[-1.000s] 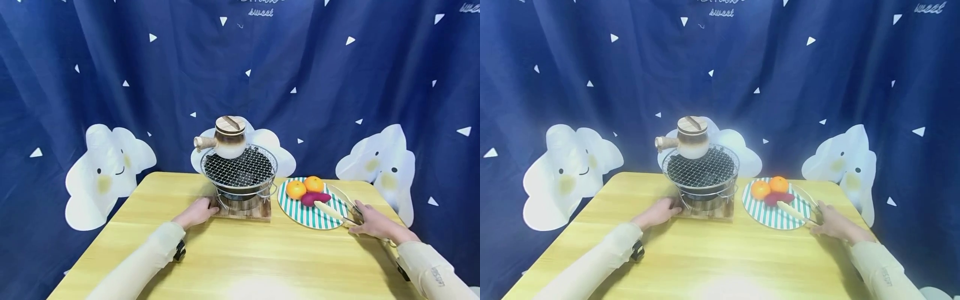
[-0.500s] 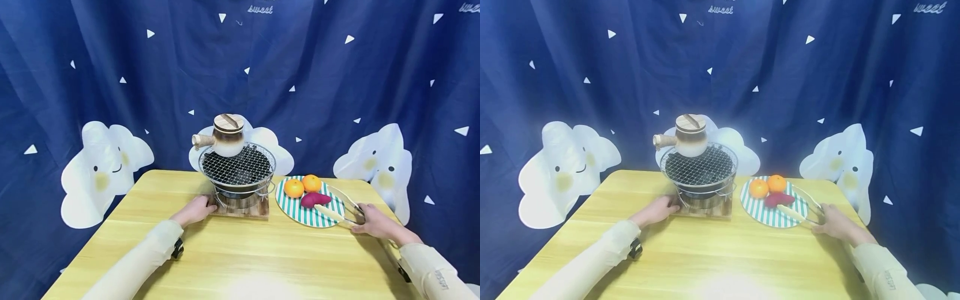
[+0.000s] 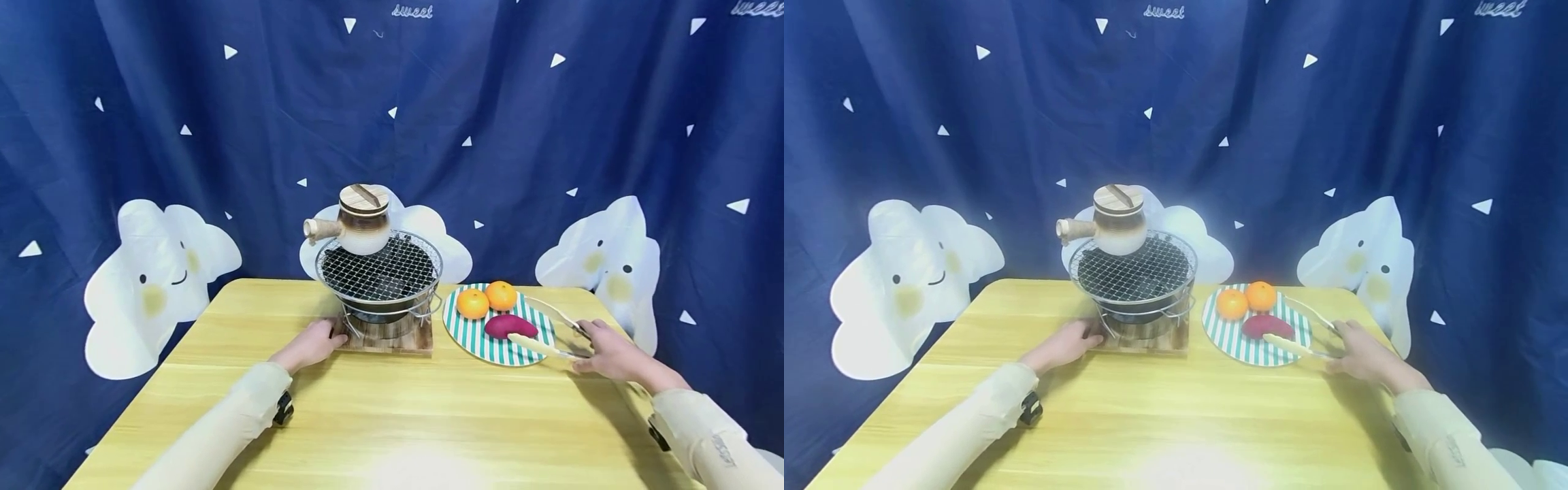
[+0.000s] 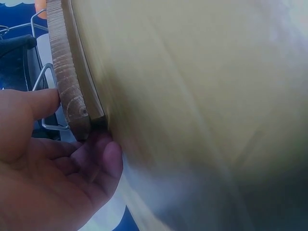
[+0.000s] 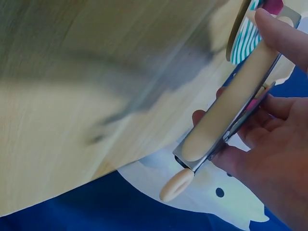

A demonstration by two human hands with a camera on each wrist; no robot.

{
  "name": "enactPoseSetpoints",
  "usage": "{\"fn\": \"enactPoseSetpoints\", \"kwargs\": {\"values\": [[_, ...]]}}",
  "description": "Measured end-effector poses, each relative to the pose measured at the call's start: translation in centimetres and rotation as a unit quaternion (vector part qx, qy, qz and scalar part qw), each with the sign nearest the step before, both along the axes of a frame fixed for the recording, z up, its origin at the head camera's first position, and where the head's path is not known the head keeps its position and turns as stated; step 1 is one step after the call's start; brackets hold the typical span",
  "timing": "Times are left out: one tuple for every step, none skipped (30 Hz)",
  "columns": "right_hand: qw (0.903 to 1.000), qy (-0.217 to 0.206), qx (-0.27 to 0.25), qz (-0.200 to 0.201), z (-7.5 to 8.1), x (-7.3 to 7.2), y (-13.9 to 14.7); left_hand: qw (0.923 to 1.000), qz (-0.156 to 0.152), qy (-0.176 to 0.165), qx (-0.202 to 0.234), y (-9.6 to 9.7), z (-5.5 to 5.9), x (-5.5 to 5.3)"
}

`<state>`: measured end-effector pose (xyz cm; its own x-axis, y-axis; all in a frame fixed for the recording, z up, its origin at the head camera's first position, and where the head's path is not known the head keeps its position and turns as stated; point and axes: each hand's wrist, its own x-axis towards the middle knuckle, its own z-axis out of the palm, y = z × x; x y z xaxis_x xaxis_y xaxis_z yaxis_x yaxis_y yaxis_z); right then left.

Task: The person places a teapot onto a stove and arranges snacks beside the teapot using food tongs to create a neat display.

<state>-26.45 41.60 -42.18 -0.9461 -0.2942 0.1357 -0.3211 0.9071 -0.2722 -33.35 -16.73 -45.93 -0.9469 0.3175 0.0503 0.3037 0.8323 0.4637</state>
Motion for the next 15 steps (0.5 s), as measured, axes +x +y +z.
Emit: {"fn": "enactPoseSetpoints", "kwargs": {"values": [[1.0000,0.002,0.001,0.003,0.1,-0.1,-0.1,1.0000,0.003,0.001,0.000,0.0,0.0,0.0],[1.0000,0.004,0.003,0.006,0.2,-0.1,-0.2,1.0000,0.005,0.002,0.000,-0.1,0.1,0.0],[0.9999,0.007,0.004,0.007,0.2,-0.2,-0.3,1.0000,0.006,0.003,-0.001,-0.1,0.1,0.0],[0.9999,0.008,0.006,0.007,0.3,-0.2,-0.5,1.0000,0.007,0.002,-0.001,-0.1,0.2,0.1],[0.9999,0.010,0.007,0.008,0.4,-0.2,-0.6,1.0000,0.006,0.001,-0.002,-0.1,0.2,0.1],[0.9998,0.014,0.008,0.008,0.5,-0.1,-0.7,1.0000,0.005,0.001,-0.002,-0.1,0.2,0.2],[0.9997,0.019,0.011,0.008,0.7,-0.1,-0.7,1.0000,0.003,0.001,-0.001,-0.1,0.2,0.2],[0.9996,0.022,0.014,0.008,0.9,0.0,-0.8,1.0000,0.003,0.000,0.000,-0.1,0.3,0.2],[0.9995,0.025,0.019,0.005,1.1,0.1,-0.9,1.0000,0.002,0.000,0.000,-0.1,0.2,0.2],[0.9993,0.028,0.025,0.004,1.3,0.1,-0.9,1.0000,0.002,0.000,0.002,-0.1,0.2,0.2],[0.9991,0.031,0.029,0.003,1.6,0.2,-1.0,1.0000,0.000,0.002,0.003,-0.1,0.2,0.1],[0.9989,0.032,0.035,0.000,1.7,0.2,-1.0,1.0000,0.000,0.004,0.004,-0.1,0.1,0.1],[0.9987,0.032,0.040,-0.003,2.0,0.3,-1.0,1.0000,0.000,0.005,0.005,-0.1,0.1,0.0],[0.9986,0.030,0.044,-0.004,2.1,0.3,-1.0,1.0000,0.001,0.005,0.005,-0.1,0.0,0.0],[0.9984,0.029,0.048,-0.006,2.3,0.2,-1.0,1.0000,0.000,0.007,0.004,-0.1,0.0,0.0]]}}
